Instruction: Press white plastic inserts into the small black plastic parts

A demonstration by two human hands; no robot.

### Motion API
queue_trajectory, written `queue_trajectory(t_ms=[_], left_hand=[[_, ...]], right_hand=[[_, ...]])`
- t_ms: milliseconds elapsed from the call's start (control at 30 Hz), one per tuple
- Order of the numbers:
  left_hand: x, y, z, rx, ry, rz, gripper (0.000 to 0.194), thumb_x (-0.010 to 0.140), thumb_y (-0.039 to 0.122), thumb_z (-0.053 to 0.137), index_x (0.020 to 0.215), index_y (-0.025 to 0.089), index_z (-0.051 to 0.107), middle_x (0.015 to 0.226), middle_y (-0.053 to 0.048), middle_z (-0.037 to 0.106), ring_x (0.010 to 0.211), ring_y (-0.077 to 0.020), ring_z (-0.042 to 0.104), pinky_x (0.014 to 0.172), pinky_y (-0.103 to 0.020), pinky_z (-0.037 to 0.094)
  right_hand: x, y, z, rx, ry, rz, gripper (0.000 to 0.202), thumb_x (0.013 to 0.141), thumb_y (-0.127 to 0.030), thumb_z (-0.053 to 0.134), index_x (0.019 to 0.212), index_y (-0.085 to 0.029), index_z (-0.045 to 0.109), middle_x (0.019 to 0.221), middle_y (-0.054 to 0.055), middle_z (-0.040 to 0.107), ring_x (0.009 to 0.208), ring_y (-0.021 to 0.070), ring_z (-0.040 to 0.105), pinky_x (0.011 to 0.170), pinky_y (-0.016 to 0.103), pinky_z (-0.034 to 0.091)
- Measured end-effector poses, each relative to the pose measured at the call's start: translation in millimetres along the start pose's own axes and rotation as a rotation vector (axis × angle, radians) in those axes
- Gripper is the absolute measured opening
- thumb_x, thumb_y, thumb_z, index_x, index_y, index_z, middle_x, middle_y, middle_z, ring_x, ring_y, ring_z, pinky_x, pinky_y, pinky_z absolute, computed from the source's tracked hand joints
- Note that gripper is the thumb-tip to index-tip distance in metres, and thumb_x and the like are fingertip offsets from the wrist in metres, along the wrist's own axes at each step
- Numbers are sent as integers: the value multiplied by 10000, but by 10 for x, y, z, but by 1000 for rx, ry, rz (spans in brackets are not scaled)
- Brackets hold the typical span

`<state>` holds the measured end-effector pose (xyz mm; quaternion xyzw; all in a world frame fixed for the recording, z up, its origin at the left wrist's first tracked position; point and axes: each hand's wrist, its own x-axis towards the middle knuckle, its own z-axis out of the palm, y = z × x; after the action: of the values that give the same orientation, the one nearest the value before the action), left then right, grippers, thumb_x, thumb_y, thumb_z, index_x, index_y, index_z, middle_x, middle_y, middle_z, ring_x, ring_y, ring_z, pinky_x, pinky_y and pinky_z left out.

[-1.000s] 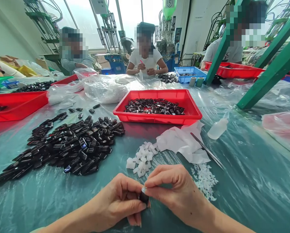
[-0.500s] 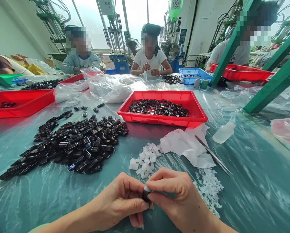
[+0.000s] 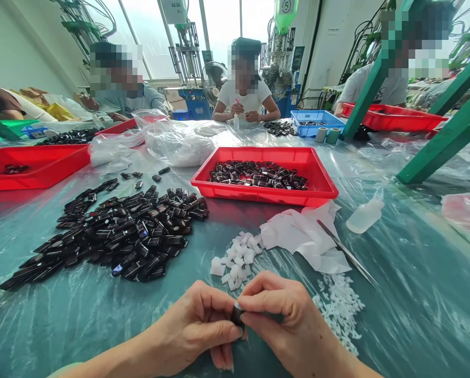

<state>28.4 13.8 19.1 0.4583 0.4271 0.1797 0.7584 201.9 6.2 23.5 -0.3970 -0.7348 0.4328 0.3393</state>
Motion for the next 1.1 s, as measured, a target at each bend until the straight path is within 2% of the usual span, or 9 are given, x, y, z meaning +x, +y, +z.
queue_trajectory(t_ms=[300, 400, 533, 633, 733, 867, 1100], left_hand=[[-4, 20, 3, 13, 19, -4, 108, 652, 198, 585, 637, 93, 603, 449, 17, 523, 437, -88, 547, 450, -164, 453], [-8, 57, -21, -40, 6, -9, 111, 646, 195, 606, 646, 84, 618, 476, 4, 546, 461, -100, 575, 455, -162, 462], [-22, 92, -58, -102, -39, -7, 166, 689, 233, 608, 662, 72, 634, 544, -23, 579, 506, -107, 610, 467, -145, 461], [-29, 86, -74, -153, -58, -16, 234, 740, 289, 582, 666, 73, 631, 607, -46, 606, 517, -112, 623, 458, -141, 458], [-28, 72, -85, -173, -74, -23, 296, 775, 334, 549, 706, 63, 645, 651, -69, 623, 519, -109, 625, 455, -132, 455], [-21, 71, -98, -181, -87, -26, 317, 795, 337, 525, 715, 57, 651, 688, -89, 634, 532, -110, 631, 450, -121, 447], [-32, 50, -68, -153, -83, -9, 308, 771, 341, 553, 680, 57, 630, 591, -62, 595, 501, -111, 615, 445, -138, 454]], right_hand=[[21, -9, 14, 17, -15, 28, 191, 830, -184, 522, 758, -203, 697, 757, 14, 579, 671, 95, 544, 611, 187, 432], [22, 23, 15, 124, -41, 55, 198, 815, -152, 526, 886, -235, 692, 826, 18, 580, 737, 113, 559, 661, 211, 453], [-7, 118, 20, 259, -9, 146, 349, 771, -123, 568, 1079, -280, 614, 837, -2, 569, 707, 108, 562, 665, 236, 477], [-17, 168, 15, 317, -5, 222, 428, 746, -102, 571, 1137, -276, 566, 891, 4, 586, 709, 119, 577, 678, 268, 484], [-15, 167, 1, 355, -27, 253, 433, 748, -88, 539, 1145, -262, 548, 932, 14, 588, 728, 132, 583, 697, 293, 479], [-19, 122, -15, 401, -72, 256, 370, 790, -102, 467, 1126, -238, 542, 887, 14, 580, 720, 135, 590, 714, 307, 467], [19, 75, -39, 285, -95, 163, 243, 780, -95, 450, 938, -202, 601, 926, 39, 565, 779, 141, 565, 684, 261, 454]])
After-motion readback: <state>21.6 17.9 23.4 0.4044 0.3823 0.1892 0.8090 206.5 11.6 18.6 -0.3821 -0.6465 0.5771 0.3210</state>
